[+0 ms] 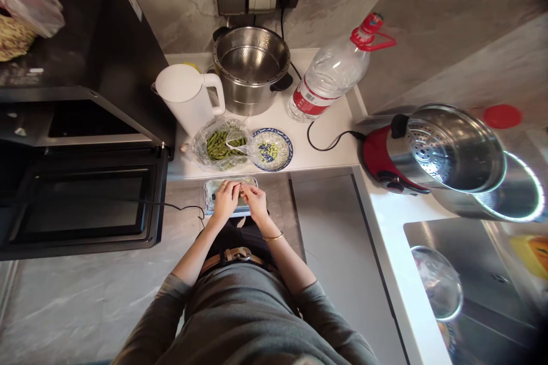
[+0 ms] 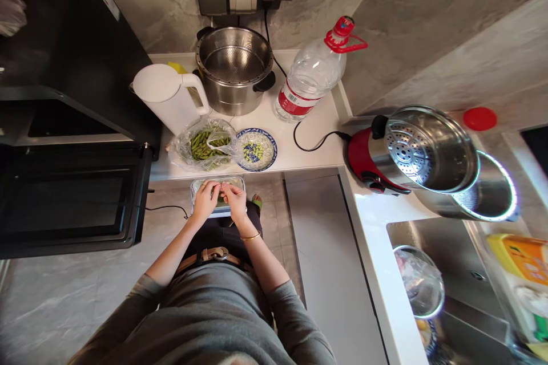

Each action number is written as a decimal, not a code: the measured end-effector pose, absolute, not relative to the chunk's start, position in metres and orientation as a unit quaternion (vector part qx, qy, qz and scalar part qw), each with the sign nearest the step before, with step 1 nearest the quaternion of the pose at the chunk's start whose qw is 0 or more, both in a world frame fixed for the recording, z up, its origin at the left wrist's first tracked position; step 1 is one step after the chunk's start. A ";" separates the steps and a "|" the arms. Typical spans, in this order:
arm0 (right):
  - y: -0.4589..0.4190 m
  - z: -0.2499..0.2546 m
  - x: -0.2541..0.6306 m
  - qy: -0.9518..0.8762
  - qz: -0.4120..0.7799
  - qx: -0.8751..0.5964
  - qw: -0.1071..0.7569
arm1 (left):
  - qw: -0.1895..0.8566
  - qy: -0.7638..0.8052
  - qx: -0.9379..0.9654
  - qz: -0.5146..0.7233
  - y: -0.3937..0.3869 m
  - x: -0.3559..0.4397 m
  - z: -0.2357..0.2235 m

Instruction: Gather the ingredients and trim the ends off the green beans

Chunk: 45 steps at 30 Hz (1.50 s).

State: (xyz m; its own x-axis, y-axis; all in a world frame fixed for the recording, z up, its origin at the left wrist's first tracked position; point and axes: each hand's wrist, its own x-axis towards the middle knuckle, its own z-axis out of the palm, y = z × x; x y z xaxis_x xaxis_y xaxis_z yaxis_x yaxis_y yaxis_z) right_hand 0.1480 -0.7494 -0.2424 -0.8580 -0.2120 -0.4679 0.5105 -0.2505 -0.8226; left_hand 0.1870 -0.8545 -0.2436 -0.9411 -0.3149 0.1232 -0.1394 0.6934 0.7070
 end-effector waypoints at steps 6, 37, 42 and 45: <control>-0.743 -0.246 0.146 0.552 -0.768 0.101 0.310 | 0.063 -0.888 0.182 -0.418 -0.870 0.182 -0.244; -0.739 -0.240 0.143 0.567 -0.758 -0.007 0.323 | 0.111 -0.859 0.187 -0.464 -0.862 0.189 -0.250; -0.738 -0.240 0.143 0.537 -0.772 0.011 0.341 | 0.055 -0.806 0.229 -0.542 -0.866 0.187 -0.248; -0.743 -0.240 0.143 0.479 -0.802 0.067 0.350 | 0.125 -0.830 0.209 -0.501 -0.862 0.188 -0.249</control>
State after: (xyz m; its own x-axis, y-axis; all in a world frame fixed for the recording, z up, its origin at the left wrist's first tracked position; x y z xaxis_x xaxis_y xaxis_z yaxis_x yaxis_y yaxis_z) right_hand 0.1431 -0.7426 -0.2396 -0.7461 -0.4977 -0.4423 0.6253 -0.2955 -0.7223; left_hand 0.1883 -0.8617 -0.2486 -0.8814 -0.4723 -0.0022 -0.2221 0.4104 0.8845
